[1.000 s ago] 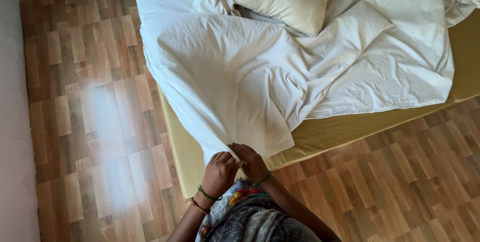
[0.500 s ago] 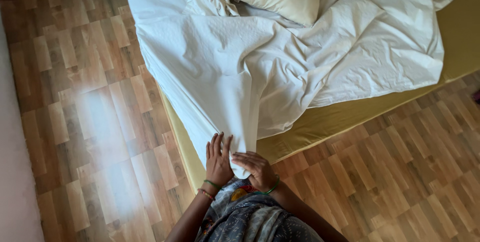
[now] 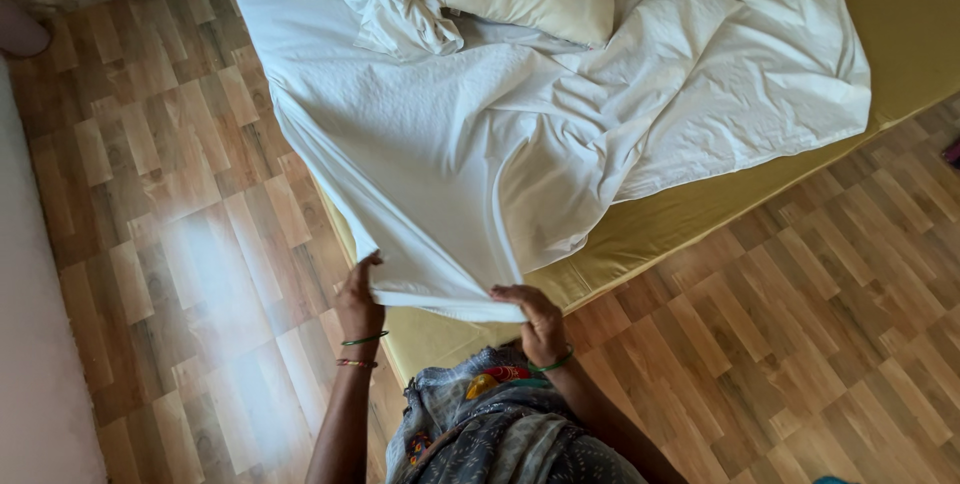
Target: The person makes a bed by pulling a white sheet across the mattress and tucking the edges underneath it.
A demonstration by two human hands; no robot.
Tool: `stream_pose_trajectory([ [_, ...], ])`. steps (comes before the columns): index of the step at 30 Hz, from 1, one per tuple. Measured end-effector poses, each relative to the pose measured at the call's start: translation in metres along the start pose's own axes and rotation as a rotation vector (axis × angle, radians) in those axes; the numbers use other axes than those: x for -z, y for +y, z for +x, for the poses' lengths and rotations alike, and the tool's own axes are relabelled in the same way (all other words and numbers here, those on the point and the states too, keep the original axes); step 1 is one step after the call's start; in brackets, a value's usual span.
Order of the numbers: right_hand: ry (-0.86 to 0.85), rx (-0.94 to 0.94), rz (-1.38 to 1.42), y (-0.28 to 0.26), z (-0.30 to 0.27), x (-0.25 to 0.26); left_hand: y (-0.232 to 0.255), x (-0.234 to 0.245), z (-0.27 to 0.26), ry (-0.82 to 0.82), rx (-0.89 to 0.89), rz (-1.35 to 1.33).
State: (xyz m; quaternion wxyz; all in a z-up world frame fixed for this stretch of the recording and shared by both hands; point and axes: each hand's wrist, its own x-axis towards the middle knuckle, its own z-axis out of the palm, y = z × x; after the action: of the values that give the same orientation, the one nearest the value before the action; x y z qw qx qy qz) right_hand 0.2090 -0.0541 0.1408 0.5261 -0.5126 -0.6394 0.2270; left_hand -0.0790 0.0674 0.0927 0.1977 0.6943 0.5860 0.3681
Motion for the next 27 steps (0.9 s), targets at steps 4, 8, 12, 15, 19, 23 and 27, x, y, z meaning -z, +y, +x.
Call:
stream_pose_trajectory([
  [4, -0.007, 0.128, 0.067, -0.030, 0.020, 0.007, 0.059, 0.078, 0.018, 0.141, -0.128, 0.001],
  [8, -0.016, 0.129, 0.025, -0.074, 0.030, 0.030, 0.086, 0.107, -0.008, 0.059, -0.032, 0.122],
  [12, -0.099, 0.106, -0.041, -0.052, 0.010, 0.039, 0.052, 0.070, -0.053, -0.095, -0.056, 0.213],
  [15, -0.426, -0.024, -0.165, 0.016, -0.035, 0.039, 0.009, 0.016, -0.105, -0.363, -0.049, 0.324],
  [19, -0.947, -0.190, -0.457, 0.079, -0.088, 0.041, -0.028, -0.036, -0.166, -0.506, 0.048, 0.300],
  [23, -1.239, -0.365, -0.549, 0.065, -0.082, 0.028, -0.036, -0.041, -0.179, -0.498, 0.206, 0.255],
  [27, -0.999, -0.096, -0.373, 0.017, -0.049, -0.024, -0.019, -0.053, -0.172, -0.445, 0.104, 0.318],
])
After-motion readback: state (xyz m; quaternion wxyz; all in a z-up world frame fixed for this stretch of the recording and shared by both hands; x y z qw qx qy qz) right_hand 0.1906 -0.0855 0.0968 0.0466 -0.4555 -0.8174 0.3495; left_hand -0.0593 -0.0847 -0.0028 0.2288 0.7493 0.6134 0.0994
